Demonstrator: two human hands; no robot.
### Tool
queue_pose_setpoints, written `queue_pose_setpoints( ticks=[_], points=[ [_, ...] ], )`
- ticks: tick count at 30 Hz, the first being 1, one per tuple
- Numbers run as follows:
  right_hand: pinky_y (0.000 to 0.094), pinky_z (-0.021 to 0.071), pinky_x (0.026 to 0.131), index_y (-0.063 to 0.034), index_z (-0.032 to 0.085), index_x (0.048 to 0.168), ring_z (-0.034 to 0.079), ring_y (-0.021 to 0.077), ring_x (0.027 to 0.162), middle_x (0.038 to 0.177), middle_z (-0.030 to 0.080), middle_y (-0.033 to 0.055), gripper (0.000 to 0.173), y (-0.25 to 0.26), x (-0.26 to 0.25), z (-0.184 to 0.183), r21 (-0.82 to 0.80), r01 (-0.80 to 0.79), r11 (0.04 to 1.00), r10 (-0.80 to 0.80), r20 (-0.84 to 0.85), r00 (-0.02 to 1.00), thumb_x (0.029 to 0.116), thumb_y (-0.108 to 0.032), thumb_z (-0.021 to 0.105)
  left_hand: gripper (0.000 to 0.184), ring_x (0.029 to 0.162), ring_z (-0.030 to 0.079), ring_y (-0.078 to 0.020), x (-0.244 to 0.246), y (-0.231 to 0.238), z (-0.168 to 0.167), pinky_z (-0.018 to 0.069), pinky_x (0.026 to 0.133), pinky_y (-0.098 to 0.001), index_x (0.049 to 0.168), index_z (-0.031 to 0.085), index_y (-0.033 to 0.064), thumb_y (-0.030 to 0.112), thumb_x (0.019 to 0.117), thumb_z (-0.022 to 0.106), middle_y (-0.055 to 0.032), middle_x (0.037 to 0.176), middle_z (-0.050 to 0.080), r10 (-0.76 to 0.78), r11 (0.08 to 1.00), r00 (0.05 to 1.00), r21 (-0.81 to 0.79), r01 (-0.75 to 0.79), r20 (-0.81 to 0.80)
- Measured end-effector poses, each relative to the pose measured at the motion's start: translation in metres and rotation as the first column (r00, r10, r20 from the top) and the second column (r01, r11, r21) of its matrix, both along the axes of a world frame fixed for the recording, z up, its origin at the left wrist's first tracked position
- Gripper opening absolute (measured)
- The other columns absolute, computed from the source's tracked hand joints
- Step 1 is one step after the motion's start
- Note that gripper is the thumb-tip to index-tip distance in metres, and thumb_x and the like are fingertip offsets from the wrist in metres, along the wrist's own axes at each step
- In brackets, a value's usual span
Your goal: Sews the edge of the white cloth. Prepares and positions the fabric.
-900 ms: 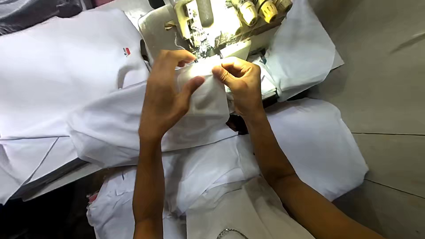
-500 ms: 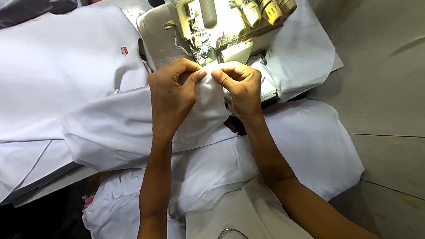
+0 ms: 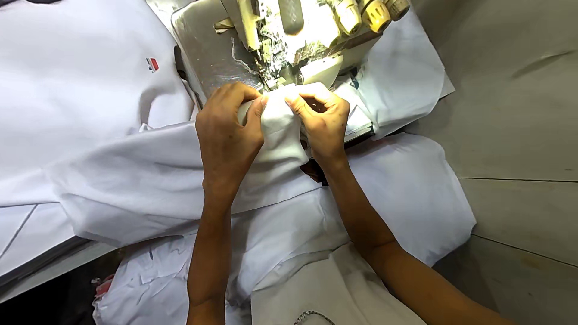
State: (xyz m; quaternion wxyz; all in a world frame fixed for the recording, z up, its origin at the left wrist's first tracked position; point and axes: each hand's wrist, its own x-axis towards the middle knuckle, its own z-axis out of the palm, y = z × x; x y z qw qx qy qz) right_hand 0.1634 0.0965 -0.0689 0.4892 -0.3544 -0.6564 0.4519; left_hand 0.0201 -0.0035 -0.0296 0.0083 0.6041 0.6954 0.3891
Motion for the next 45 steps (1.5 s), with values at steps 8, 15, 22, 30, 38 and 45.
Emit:
queue_pose_setpoints(
  ticks=[8,15,22,30,38,45],
  points=[
    [0.0179,0.0523,0.061,0.0014,0.072,0.105,0.061,0.0067,0.072,0.096,0.066,0.0075,0.012,-0.011,0.002,0.005,-0.059,-0.018,0.998,0.019,0.008,1.0,0.0952,-0.006,0.07,0.025,0.07,0.059,-0.0172,0.001,0.0,0.001,0.0465,0.061,-0.0314,0.122,0.06,0.008,0.018,0.0994,0.063,-0.0054,0.083,0.063,0.019,0.998,0.999,-0.055,-0.016,0.048],
    [0.0162,0.0465,0.055,0.0017,0.068,0.109,0.054,0.0049,0.063,0.085,0.062,0.0054,0.013,-0.015,0.001,0.005,-0.065,-0.011,0.998,0.011,0.003,1.0,0.0965,-0.003,0.066,0.024,0.072,0.058,-0.0184,0.001,-0.001,0.0,0.0457,0.063,-0.0324,0.12,0.062,0.0079,0.02,0.0993,0.064,-0.0064,0.084,0.062,0.018,0.999,0.999,-0.051,-0.016,0.031],
    [0.0211,0.0496,0.057,0.0041,0.059,0.122,0.059,0.0097,0.065,0.08,0.064,0.0064,0.032,-0.004,-0.014,-0.001,-0.115,-0.017,0.993,-0.001,-0.152,0.988,0.0902,0.004,0.062,0.032,0.059,0.053,-0.0168,0.002,0.002,0.002,0.0411,0.051,-0.0304,0.125,0.055,0.0069,0.015,0.095,0.062,-0.0037,0.075,0.057,0.051,0.995,0.998,-0.092,-0.048,0.026],
    [0.0202,0.0406,0.05,0.0045,0.059,0.109,0.049,0.0071,0.054,0.064,0.052,0.0016,0.019,0.003,-0.042,-0.008,-0.052,0.109,0.993,-0.118,-0.26,0.958,0.0923,0.002,0.066,0.035,0.071,0.062,-0.0151,-0.012,0.031,-0.002,0.0497,0.063,-0.0324,0.129,0.059,0.0069,0.017,0.0956,0.062,-0.0029,0.082,0.066,0.178,0.983,0.984,-0.058,-0.176,0.027],
    [0.0209,0.0396,0.05,0.0015,0.061,0.102,0.046,0.008,0.054,0.063,0.047,0.0003,0.008,0.002,-0.048,-0.007,-0.06,0.171,0.983,-0.181,-0.246,0.952,0.0955,-0.001,0.066,0.036,0.072,0.062,-0.0135,-0.015,0.034,-0.001,0.0496,0.063,-0.0307,0.13,0.057,0.0073,0.018,0.0955,0.061,-0.0019,0.081,0.064,0.19,0.98,0.982,-0.068,-0.189,0.015],
    [0.0206,0.0391,0.05,0.0011,0.061,0.104,0.046,0.0079,0.055,0.065,0.048,0.0005,0.009,0.0,-0.048,-0.005,-0.094,0.162,0.982,-0.181,-0.236,0.955,0.0953,-0.001,0.064,0.037,0.071,0.06,-0.013,-0.015,0.034,-0.001,0.0487,0.062,-0.03,0.131,0.056,0.007,0.019,0.0961,0.061,-0.0013,0.081,0.063,0.186,0.981,0.983,-0.065,-0.185,0.011]
  ],
)
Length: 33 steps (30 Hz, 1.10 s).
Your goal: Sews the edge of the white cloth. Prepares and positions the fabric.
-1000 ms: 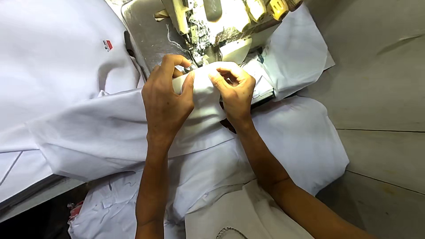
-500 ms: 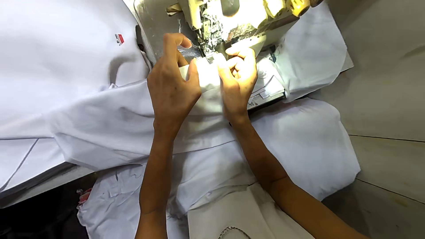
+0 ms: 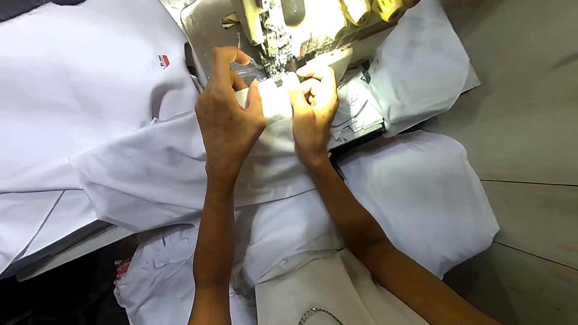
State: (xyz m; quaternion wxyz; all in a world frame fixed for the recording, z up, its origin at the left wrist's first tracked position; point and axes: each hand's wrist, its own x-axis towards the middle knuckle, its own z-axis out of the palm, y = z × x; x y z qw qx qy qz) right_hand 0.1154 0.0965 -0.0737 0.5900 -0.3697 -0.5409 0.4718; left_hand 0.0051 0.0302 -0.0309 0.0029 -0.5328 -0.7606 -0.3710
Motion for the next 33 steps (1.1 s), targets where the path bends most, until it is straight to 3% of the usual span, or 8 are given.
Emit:
queue_pose_setpoints(
  ticks=[16,18,21,23,26,29,31,33],
  points=[
    [0.0208,0.0389,0.049,-0.0007,0.061,0.103,0.045,0.0073,0.054,0.064,0.047,-0.0011,0.007,-0.002,-0.004,0.002,-0.02,0.022,1.0,-0.022,0.009,1.0,0.0972,-0.004,0.063,0.035,0.071,0.061,-0.015,0.001,0.003,-0.002,0.0494,0.064,-0.0313,0.13,0.057,0.0057,0.018,0.0971,0.059,-0.0027,0.08,0.063,0.026,0.999,0.999,0.026,-0.025,-0.047],
    [0.0217,0.0413,0.051,-0.0004,0.06,0.106,0.049,0.0085,0.057,0.067,0.05,0.0008,0.009,-0.004,0.003,0.001,-0.039,-0.04,0.998,0.04,0.006,0.999,0.0995,-0.006,0.06,0.033,0.08,0.062,-0.0193,0.003,0.0,-0.004,0.0499,0.071,-0.0345,0.128,0.06,0.006,0.021,0.0974,0.06,-0.0051,0.086,0.065,0.059,0.998,0.991,0.043,-0.054,-0.122],
    [0.0179,0.0419,0.054,-0.0048,0.056,0.124,0.052,0.0066,0.064,0.085,0.057,0.0035,0.022,-0.019,0.036,0.004,-0.112,-0.201,0.973,0.217,0.164,0.962,0.1048,-0.015,0.051,0.032,0.113,0.054,-0.0362,0.014,-0.028,-0.001,0.0414,0.092,-0.0495,0.126,0.061,0.0062,0.024,0.0999,0.06,-0.017,0.12,0.061,0.063,0.998,0.962,0.031,-0.057,-0.266],
    [0.0186,0.0419,0.053,-0.0096,0.055,0.13,0.054,0.0069,0.067,0.096,0.059,0.0037,0.027,-0.027,0.058,0.002,-0.152,-0.27,0.951,0.302,0.262,0.917,0.1066,-0.022,0.052,0.03,0.119,0.054,-0.0362,0.034,-0.055,-0.002,0.0433,0.096,-0.0499,0.125,0.063,0.005,0.022,0.1012,0.059,-0.0182,0.127,0.06,0.005,0.999,0.959,0.034,0.005,-0.282],
    [0.0195,0.0484,0.056,-0.0092,0.061,0.124,0.06,0.0065,0.069,0.092,0.066,0.0028,0.023,-0.031,0.079,-0.004,-0.182,-0.333,0.925,0.377,0.338,0.862,0.1056,-0.023,0.058,0.034,0.107,0.065,-0.0297,0.083,-0.089,-0.042,0.0535,0.089,-0.0452,0.123,0.067,0.004,0.028,0.1008,0.059,-0.0148,0.118,0.069,-0.244,0.969,0.961,-0.066,0.237,-0.131],
    [0.0229,0.0485,0.054,-0.0085,0.071,0.106,0.059,0.0084,0.063,0.082,0.066,0.0028,0.015,-0.033,0.087,-0.007,-0.157,-0.31,0.938,0.348,0.402,0.847,0.1011,-0.022,0.067,0.056,0.105,0.067,-0.0351,0.133,-0.126,-0.096,0.0563,0.082,-0.0508,0.136,0.061,0.0073,0.051,0.1004,0.056,-0.0167,0.122,0.067,-0.468,0.751,0.872,-0.457,0.477,0.142],
    [0.0249,0.0421,0.053,-0.0079,0.073,0.101,0.053,0.0098,0.06,0.078,0.064,0.003,0.014,-0.035,0.091,-0.008,-0.129,-0.295,0.947,0.322,0.404,0.856,0.0973,-0.021,0.072,0.036,0.101,0.069,-0.034,0.155,-0.146,-0.127,0.0578,0.081,-0.0487,0.12,0.069,0.0058,0.035,0.1006,0.061,-0.0152,0.11,0.07,-0.53,0.62,0.793,-0.502,0.603,0.3],
    [0.0226,0.0402,0.049,-0.0068,0.071,0.096,0.05,0.009,0.056,0.073,0.06,0.0024,0.015,-0.035,0.092,-0.009,-0.105,-0.297,0.949,0.314,0.381,0.87,0.0942,-0.02,0.076,0.018,0.097,0.07,-0.0284,0.163,-0.155,-0.14,0.059,0.084,-0.0424,0.107,0.072,0.0053,0.018,0.0998,0.062,-0.0118,0.102,0.071,-0.566,0.606,0.736,-0.418,0.677,0.371]
  ],
)
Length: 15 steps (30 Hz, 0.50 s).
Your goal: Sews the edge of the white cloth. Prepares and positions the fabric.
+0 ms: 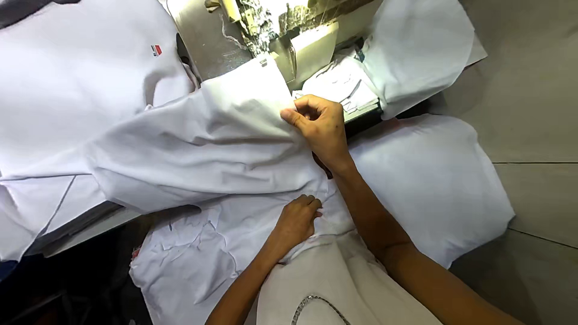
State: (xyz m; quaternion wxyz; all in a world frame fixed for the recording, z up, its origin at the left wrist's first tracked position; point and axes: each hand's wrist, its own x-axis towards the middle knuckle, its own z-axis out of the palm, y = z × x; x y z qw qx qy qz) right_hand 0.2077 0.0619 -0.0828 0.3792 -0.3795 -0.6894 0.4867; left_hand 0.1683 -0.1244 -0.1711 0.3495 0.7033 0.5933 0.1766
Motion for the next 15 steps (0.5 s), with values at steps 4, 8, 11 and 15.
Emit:
queue_pose_setpoints(
  ticks=[4,8,11,15],
  points=[
    [0.0217,0.0434,0.052,-0.0069,0.069,0.09,0.054,0.0081,0.058,0.074,0.062,0.0016,0.019,0.006,-0.004,-0.004,-0.016,0.017,1.0,-0.018,-0.043,0.999,0.0893,-0.022,0.081,0.019,0.09,0.068,-0.0203,-0.022,-0.003,0.027,0.0569,0.081,-0.0359,0.099,0.074,0.0085,0.02,0.1025,0.059,-0.0058,0.092,0.071,-0.085,0.973,0.984,0.227,0.048,0.154],
    [0.025,0.0544,0.063,-0.0089,0.071,0.091,0.064,0.0098,0.072,0.085,0.068,0.0023,0.021,0.012,-0.005,-0.002,-0.042,-0.018,0.999,0.016,-0.036,0.999,0.0871,-0.026,0.083,0.029,0.111,0.067,-0.021,-0.11,-0.034,0.09,0.0564,0.094,-0.039,0.12,0.068,0.0026,0.023,0.1002,0.066,-0.013,0.117,0.071,0.627,0.622,0.76,0.477,-0.621,0.172],
    [0.0236,0.0537,0.055,-0.0059,0.064,0.103,0.064,0.0114,0.065,0.08,0.067,0.005,0.019,0.0,0.004,0.005,-0.075,-0.083,0.994,0.077,-0.079,0.994,0.095,-0.018,0.075,0.069,0.121,0.058,-0.0337,-0.196,-0.057,0.108,0.0511,0.097,-0.0451,0.145,0.041,-0.0071,0.041,0.1004,0.063,-0.0292,0.138,0.053,0.959,0.245,0.285,0.51,-0.824,0.0],
    [0.0217,0.0537,0.057,-0.0039,0.072,0.106,0.063,0.0075,0.063,0.082,0.07,0.0038,0.015,-0.004,0.004,0.002,-0.057,-0.064,0.996,0.058,-0.105,0.993,0.0981,-0.017,0.071,0.055,0.094,0.063,-0.0277,-0.229,-0.041,0.103,0.0515,0.083,-0.0451,0.129,0.057,-0.0006,0.043,0.0973,0.066,-0.0191,0.11,0.064,0.991,0.134,0.129,0.463,-0.876,-0.043]
  ],
)
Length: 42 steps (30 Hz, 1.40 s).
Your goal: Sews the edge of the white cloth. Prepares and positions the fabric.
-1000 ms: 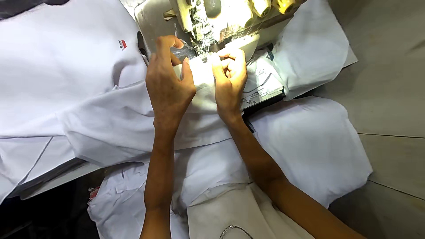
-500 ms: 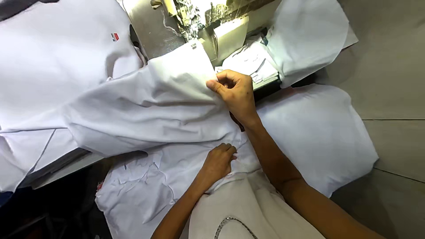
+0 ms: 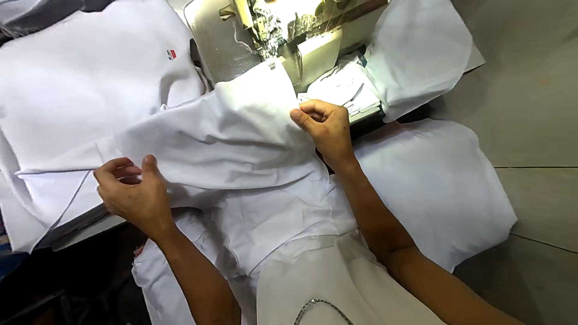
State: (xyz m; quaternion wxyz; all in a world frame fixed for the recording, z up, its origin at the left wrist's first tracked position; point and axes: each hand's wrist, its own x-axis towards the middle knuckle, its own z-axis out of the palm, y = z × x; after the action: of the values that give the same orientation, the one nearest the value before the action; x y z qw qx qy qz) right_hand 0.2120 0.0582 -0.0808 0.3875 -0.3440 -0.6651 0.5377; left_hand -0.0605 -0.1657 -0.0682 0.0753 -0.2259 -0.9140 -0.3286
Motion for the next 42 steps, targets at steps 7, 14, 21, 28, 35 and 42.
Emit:
queue_pose_setpoints(
  ticks=[7,14,21,28,35,42],
  points=[
    [0.0193,0.0533,0.054,-0.005,0.071,0.097,0.062,0.0058,0.06,0.077,0.069,0.0025,0.011,0.0,-0.005,-0.004,-0.007,0.031,1.0,-0.031,-0.02,0.999,0.0908,-0.011,0.078,0.027,0.082,0.06,-0.0077,-0.023,-0.034,0.002,0.051,0.074,-0.0244,0.113,0.063,-0.0068,0.017,0.1,0.062,-0.012,0.097,0.064,-0.035,0.98,0.999,0.195,0.035,-0.004],
    [0.0192,0.0472,0.05,-0.0076,0.074,0.102,0.059,0.0054,0.058,0.078,0.069,0.0014,0.012,-0.003,-0.005,-0.005,0.037,0.042,0.998,-0.044,0.056,0.997,0.0959,-0.019,0.074,0.05,0.097,0.061,-0.0206,-0.003,-0.032,-0.014,0.0518,0.084,-0.0333,0.129,0.049,-0.0088,0.033,0.1032,0.059,-0.0211,0.115,0.059,0.018,0.996,1.0,0.083,-0.019,0.013],
    [0.0187,0.0434,0.048,-0.0076,0.07,0.092,0.055,0.0054,0.056,0.073,0.064,0.0006,0.014,-0.007,0.005,-0.006,0.057,0.073,0.996,-0.078,0.083,0.994,0.0944,-0.02,0.076,0.077,0.111,0.059,-0.0184,0.024,-0.034,-0.031,0.051,0.093,-0.0268,0.14,0.033,-0.016,0.033,0.0949,0.073,-0.0271,0.127,0.053,0.124,0.966,0.975,0.201,-0.161,0.184],
    [0.0251,0.0537,0.074,-0.0041,0.067,0.094,0.064,0.0109,0.088,0.095,0.067,0.0055,0.014,0.004,0.008,-0.01,0.155,0.016,0.988,-0.015,-0.007,1.0,0.0988,-0.017,0.068,0.022,0.094,0.068,-0.0021,0.034,-0.045,-0.014,0.057,0.092,-0.0263,0.119,0.055,-0.0001,0.013,0.1021,0.058,0.0055,0.1,0.068,-0.31,0.86,0.874,0.502,0.09,0.375],
    [0.0173,0.0542,0.054,-0.0039,0.068,0.105,0.064,0.0038,0.061,0.077,0.07,0.0021,0.012,-0.004,0.014,-0.01,-0.035,-0.073,0.997,0.072,-0.024,0.997,0.0978,-0.014,0.071,0.026,0.104,0.069,-0.0082,0.018,-0.043,-0.006,0.0572,0.096,-0.0336,0.123,0.056,0.0162,0.022,0.1116,0.033,0.0048,0.107,0.072,-0.413,0.74,0.715,0.665,-0.097,0.564],
    [0.0174,0.0513,0.052,-0.0049,0.074,0.098,0.06,0.0033,0.057,0.075,0.069,0.0011,0.011,-0.007,0.018,-0.013,-0.097,-0.052,0.994,0.05,-0.028,0.998,0.0975,-0.016,0.072,0.024,0.096,0.072,-0.007,0.007,-0.05,-0.015,0.06,0.089,-0.0299,0.115,0.063,0.0193,0.038,0.0996,0.062,0.0066,0.101,0.074,-0.496,0.778,0.65,0.627,0.038,0.576]
  ],
)
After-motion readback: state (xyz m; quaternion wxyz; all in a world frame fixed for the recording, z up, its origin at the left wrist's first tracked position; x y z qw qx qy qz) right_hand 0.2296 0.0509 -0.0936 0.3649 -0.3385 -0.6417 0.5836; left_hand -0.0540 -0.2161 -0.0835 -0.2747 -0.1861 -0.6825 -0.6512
